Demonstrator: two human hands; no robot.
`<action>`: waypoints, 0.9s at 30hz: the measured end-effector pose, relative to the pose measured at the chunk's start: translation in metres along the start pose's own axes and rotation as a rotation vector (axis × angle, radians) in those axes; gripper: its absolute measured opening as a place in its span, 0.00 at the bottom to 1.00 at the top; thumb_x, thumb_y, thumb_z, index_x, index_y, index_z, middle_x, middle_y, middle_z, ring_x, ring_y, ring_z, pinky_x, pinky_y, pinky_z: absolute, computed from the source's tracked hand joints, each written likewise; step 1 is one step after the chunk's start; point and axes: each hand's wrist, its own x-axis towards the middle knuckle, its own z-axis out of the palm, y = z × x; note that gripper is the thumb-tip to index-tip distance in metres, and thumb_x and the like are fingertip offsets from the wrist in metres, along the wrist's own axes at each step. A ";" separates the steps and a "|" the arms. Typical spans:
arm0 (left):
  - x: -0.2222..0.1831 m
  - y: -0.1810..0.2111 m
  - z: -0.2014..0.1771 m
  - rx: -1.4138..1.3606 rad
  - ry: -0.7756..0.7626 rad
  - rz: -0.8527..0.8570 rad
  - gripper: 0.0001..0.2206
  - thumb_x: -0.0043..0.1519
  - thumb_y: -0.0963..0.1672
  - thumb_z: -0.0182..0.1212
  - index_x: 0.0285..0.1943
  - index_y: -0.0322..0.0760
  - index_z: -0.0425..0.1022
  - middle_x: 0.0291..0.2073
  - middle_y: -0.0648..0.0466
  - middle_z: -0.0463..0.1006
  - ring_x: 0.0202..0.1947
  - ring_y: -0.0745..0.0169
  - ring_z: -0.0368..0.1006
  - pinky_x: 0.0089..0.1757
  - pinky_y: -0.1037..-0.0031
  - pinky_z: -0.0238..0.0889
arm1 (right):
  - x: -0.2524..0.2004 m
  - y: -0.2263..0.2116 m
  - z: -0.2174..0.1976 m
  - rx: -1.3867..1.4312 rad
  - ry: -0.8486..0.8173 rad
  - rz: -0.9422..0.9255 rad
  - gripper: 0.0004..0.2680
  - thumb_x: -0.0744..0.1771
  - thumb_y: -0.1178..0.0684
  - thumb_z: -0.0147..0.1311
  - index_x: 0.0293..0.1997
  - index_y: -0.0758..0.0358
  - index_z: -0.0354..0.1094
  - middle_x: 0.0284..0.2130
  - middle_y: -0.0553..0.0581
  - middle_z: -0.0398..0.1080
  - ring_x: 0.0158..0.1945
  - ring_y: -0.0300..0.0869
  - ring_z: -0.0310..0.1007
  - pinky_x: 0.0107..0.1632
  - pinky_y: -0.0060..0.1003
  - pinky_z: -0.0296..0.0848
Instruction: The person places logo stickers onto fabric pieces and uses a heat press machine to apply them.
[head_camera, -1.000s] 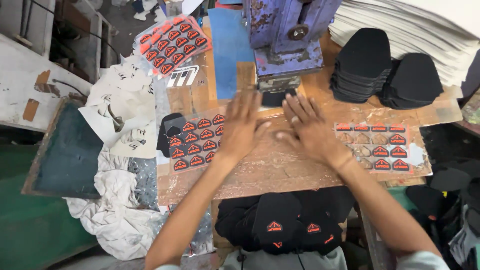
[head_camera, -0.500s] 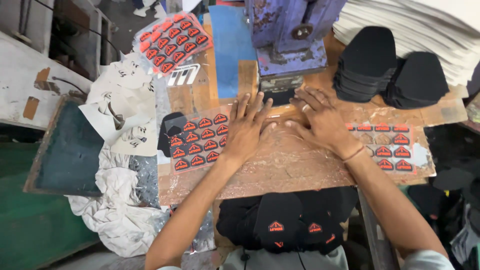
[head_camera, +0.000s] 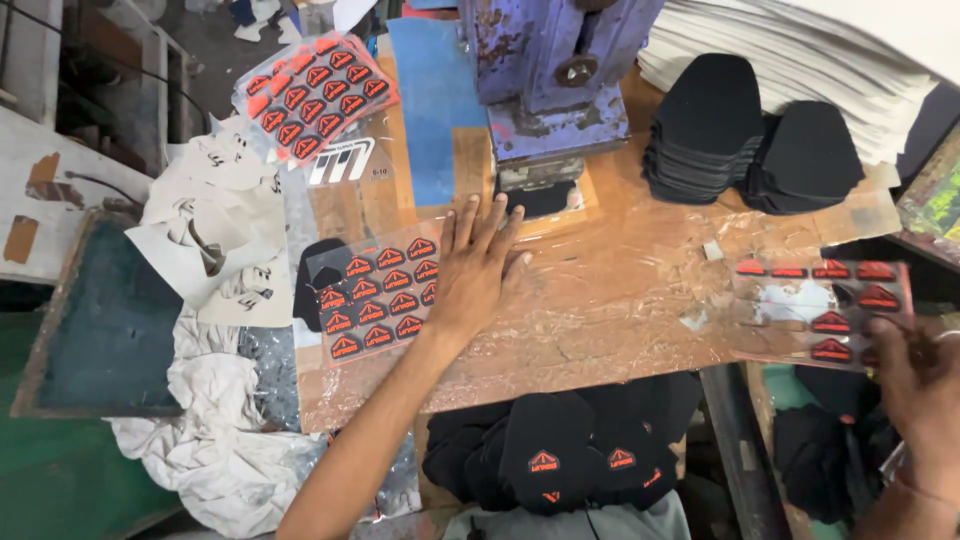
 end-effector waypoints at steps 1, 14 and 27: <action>0.000 0.000 0.001 0.000 -0.002 -0.003 0.28 0.66 0.51 0.58 0.74 0.40 0.63 0.74 0.45 0.59 0.74 0.34 0.49 0.68 0.41 0.41 | -0.008 -0.039 0.005 -0.001 -0.004 0.001 0.10 0.76 0.53 0.59 0.48 0.74 0.73 0.32 0.56 0.76 0.33 0.36 0.74 0.39 0.29 0.70; -0.005 -0.010 0.004 0.081 -0.008 0.079 0.33 0.59 0.48 0.58 0.77 0.41 0.60 0.76 0.44 0.55 0.77 0.37 0.46 0.69 0.42 0.41 | 0.022 -0.222 0.203 0.521 -0.677 -0.043 0.14 0.67 0.62 0.53 0.60 0.67 0.69 0.31 0.57 0.77 0.28 0.37 0.76 0.30 0.31 0.77; -0.007 -0.004 -0.008 -0.116 0.007 0.035 0.26 0.66 0.52 0.60 0.71 0.40 0.63 0.75 0.43 0.59 0.77 0.38 0.47 0.71 0.40 0.40 | 0.079 -0.226 0.247 0.475 -0.419 -0.166 0.16 0.69 0.62 0.57 0.64 0.77 0.63 0.31 0.60 0.77 0.31 0.39 0.79 0.32 0.31 0.79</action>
